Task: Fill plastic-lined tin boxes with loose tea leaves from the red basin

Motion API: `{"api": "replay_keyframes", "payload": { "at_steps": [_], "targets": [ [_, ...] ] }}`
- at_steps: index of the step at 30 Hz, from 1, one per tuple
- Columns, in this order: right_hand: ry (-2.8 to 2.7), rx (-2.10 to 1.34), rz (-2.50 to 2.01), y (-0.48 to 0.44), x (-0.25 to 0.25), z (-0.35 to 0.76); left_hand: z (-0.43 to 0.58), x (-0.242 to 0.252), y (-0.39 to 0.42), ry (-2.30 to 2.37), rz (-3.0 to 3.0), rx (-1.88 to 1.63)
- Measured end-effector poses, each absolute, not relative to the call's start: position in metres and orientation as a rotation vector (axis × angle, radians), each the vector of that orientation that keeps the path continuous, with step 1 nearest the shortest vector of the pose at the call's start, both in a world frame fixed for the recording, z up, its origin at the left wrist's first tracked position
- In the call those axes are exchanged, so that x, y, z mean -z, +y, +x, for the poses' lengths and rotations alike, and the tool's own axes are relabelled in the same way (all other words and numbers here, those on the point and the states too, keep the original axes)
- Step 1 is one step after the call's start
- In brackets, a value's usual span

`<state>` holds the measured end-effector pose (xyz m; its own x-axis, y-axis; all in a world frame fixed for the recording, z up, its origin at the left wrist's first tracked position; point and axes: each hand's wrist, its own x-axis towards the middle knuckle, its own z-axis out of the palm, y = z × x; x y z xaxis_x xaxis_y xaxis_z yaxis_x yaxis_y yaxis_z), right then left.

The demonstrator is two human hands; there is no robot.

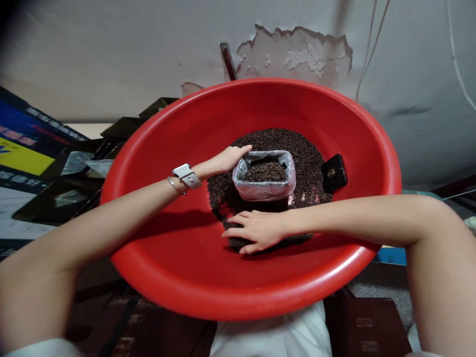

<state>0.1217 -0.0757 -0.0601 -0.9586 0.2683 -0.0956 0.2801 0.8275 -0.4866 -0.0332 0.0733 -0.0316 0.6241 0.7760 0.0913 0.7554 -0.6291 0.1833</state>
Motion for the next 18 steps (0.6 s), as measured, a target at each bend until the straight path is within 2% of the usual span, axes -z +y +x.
{"api": "replay_keyframes", "payload": {
  "at_steps": [5,12,18],
  "targets": [
    [2.474,0.818,0.811,-0.072,0.104,0.143,-0.035,0.034,0.075,1.283,2.806,-0.143],
    [2.304,1.120,0.898,-0.074,0.089,0.132,-0.033,0.033,0.075,1.280,2.847,-0.050],
    [2.198,1.254,0.962,-0.075,0.086,0.135,-0.036,0.034,0.076,1.228,2.814,-0.146]
  ]
}}
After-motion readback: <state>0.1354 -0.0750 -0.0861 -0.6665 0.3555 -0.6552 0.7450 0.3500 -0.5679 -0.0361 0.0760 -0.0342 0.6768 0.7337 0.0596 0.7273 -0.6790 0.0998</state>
